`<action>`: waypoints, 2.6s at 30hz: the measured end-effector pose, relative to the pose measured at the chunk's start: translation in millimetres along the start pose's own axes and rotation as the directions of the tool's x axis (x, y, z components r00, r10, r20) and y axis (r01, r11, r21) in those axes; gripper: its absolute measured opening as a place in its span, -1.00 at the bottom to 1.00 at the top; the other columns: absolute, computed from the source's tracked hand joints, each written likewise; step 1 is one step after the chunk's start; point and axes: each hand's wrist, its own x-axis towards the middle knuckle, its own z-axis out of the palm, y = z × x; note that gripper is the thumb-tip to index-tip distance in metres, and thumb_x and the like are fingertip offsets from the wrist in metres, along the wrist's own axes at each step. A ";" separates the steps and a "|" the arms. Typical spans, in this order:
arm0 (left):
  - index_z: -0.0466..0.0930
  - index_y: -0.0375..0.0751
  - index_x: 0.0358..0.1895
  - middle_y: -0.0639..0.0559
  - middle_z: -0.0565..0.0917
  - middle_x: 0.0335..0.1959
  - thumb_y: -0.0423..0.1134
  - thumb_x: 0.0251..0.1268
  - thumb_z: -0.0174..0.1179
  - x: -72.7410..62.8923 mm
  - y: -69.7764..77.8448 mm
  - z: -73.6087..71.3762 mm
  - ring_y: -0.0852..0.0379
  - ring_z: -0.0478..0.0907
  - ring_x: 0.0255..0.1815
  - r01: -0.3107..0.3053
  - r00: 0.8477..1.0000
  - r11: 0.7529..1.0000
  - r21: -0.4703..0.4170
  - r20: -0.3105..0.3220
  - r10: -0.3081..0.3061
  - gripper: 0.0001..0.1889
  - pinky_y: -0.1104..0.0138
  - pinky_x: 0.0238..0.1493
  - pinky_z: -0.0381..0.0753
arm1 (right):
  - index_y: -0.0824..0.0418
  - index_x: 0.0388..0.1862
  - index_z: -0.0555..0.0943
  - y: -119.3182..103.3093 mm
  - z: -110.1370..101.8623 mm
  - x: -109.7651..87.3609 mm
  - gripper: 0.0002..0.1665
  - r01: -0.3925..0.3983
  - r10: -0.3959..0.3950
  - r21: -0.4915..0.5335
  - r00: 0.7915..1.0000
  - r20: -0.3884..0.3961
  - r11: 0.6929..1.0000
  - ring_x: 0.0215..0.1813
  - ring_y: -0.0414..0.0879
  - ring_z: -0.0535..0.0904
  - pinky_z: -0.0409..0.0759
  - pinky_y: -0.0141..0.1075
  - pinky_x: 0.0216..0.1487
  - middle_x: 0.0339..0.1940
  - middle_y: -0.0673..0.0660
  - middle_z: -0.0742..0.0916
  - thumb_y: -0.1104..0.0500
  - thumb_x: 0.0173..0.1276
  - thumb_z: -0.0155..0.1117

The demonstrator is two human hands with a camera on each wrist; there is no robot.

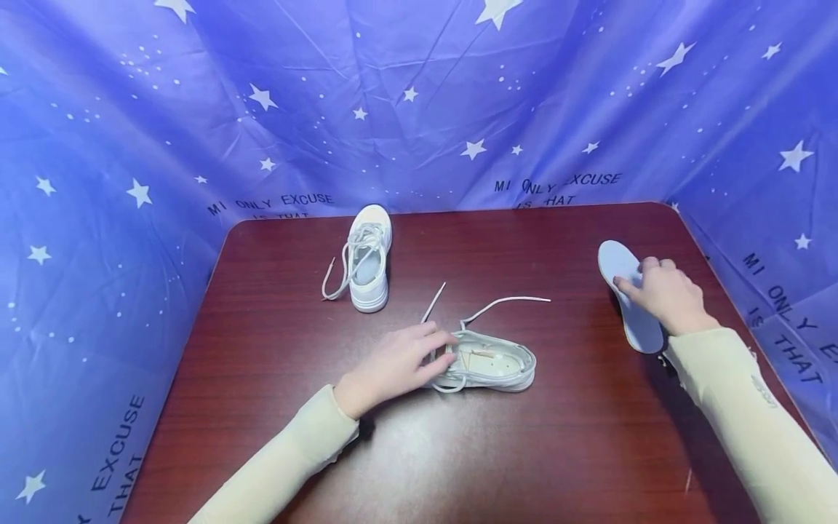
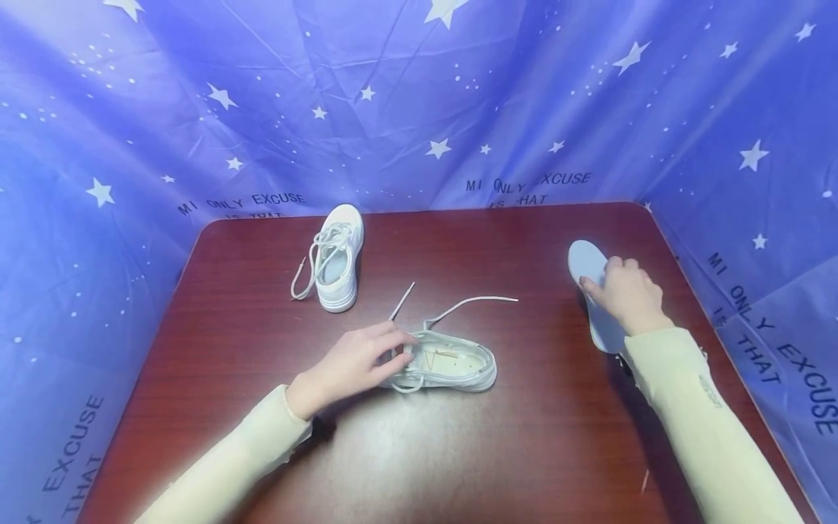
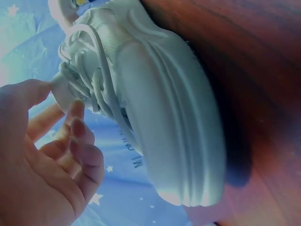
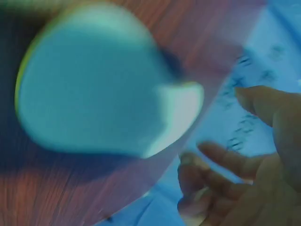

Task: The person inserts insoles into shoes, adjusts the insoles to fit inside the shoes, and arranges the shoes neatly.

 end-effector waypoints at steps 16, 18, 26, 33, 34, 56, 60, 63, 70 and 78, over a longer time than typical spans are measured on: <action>0.66 -0.08 0.07 0.14 0.69 -0.25 -0.20 0.44 0.24 -4.0 -3.5 1.1 0.15 0.64 -0.37 0.072 0.988 0.996 0.054 -0.142 -0.064 -0.78 0.18 -0.42 0.60 | 0.86 0.15 0.14 2.8 12.8 14.8 0.30 -0.191 0.189 0.000 0.972 0.136 0.982 -0.04 0.68 0.43 0.47 0.36 -0.17 -0.13 0.66 0.29 -0.42 0.33 0.28; 0.67 -0.10 0.07 0.11 0.68 -0.28 -0.19 0.44 0.23 -6.5 -5.3 0.2 0.12 0.61 -0.41 0.089 0.987 0.994 0.061 -0.139 -0.080 -0.78 0.17 -0.46 0.58 | 0.86 0.14 0.14 1.2 11.8 17.0 0.24 -0.186 0.183 0.005 0.972 0.146 0.983 -0.02 0.69 0.43 0.47 0.36 -0.14 -0.14 0.66 0.29 -0.35 0.37 0.29; 0.68 -0.09 0.04 0.13 0.62 -0.34 -0.20 0.45 0.22 -13.3 -9.2 -0.6 0.16 0.49 -0.50 0.115 0.985 0.990 0.080 -0.136 -0.104 -0.80 0.23 -0.55 0.48 | 0.85 0.04 0.19 1.0 6.9 17.0 0.05 -0.129 0.125 0.019 0.981 0.148 0.992 -0.04 0.71 0.43 0.47 0.37 -0.08 -0.17 0.72 0.39 -0.15 0.32 0.37; 0.69 -0.07 0.05 0.14 0.64 -0.31 -0.20 0.47 0.20 -15.3 -11.2 1.0 0.17 0.52 -0.47 0.139 0.984 0.987 0.083 -0.124 -0.129 -0.79 0.21 -0.53 0.52 | 0.85 -0.12 0.36 -3.2 12.9 9.3 -0.13 -0.044 0.044 0.001 0.997 0.069 0.999 -0.27 0.63 0.50 0.52 0.34 -0.27 -0.31 0.65 0.41 -0.04 0.29 0.39; 0.69 -0.07 0.05 0.14 0.64 -0.31 -0.19 0.47 0.19 -15.2 -11.2 1.2 0.17 0.52 -0.47 0.141 0.984 0.987 0.084 -0.122 -0.130 -0.79 0.21 -0.53 0.52 | 0.84 -0.14 0.39 -3.9 13.3 8.2 -0.16 -0.031 0.031 -0.002 0.998 0.060 1.000 -0.30 0.61 0.50 0.51 0.33 -0.30 -0.33 0.63 0.41 -0.03 0.28 0.40; 0.68 -0.06 0.07 0.13 0.65 -0.29 -0.17 0.48 0.20 -14.8 -7.5 2.9 0.11 0.56 -0.46 0.158 0.985 0.983 0.090 -0.082 -0.151 -0.79 0.18 -0.53 0.51 | 0.66 0.21 0.24 10.7 23.5 3.6 -0.18 0.170 -0.171 0.160 0.985 -0.006 0.972 -0.09 0.50 0.50 0.44 0.34 -0.02 -0.03 0.68 0.53 0.27 0.14 0.46; 0.67 -0.06 0.08 0.12 0.64 -0.29 -0.17 0.48 0.19 -15.1 -7.0 3.5 0.12 0.54 -0.48 0.156 0.985 0.984 0.090 -0.082 -0.149 -0.78 0.18 -0.54 0.50 | 0.61 0.26 0.26 11.7 29.0 1.9 -0.16 0.218 -0.210 0.165 0.976 -0.062 0.962 -0.04 0.57 0.42 0.40 0.36 -0.01 -0.02 0.70 0.48 0.29 0.13 0.48; 0.67 -0.05 0.08 0.13 0.63 -0.30 -0.17 0.49 0.19 -14.4 -5.9 3.5 0.13 0.53 -0.49 0.155 0.986 0.983 0.094 -0.081 -0.148 -0.78 0.20 -0.55 0.49 | 0.50 0.23 0.29 12.8 31.0 -0.6 -0.22 0.225 -0.211 0.171 0.973 -0.093 0.959 -0.07 0.55 0.41 0.40 0.34 -0.07 -0.08 0.63 0.48 0.25 0.17 0.49; 0.66 -0.04 0.05 0.14 0.64 -0.31 -0.18 0.47 0.20 -13.9 -4.6 3.3 0.12 0.56 -0.48 0.149 0.986 0.984 0.099 -0.093 -0.140 -0.81 0.19 -0.56 0.51 | 0.49 0.23 0.37 12.4 31.4 2.5 -0.36 0.265 -0.247 0.143 0.960 -0.133 0.954 -0.09 0.51 0.48 0.43 0.35 -0.11 -0.07 0.63 0.55 0.26 0.28 0.41; 0.67 -0.05 0.03 0.10 0.66 -0.29 -0.17 0.47 0.19 -13.7 -5.4 3.6 0.09 0.57 -0.47 0.131 0.989 0.985 0.110 -0.087 -0.122 -0.82 0.17 -0.55 0.52 | 0.48 0.19 0.54 11.3 26.8 2.7 -0.52 0.292 -0.272 0.126 0.950 -0.155 0.948 -0.04 0.45 0.61 0.50 0.31 -0.01 0.00 0.59 0.67 0.24 0.38 0.33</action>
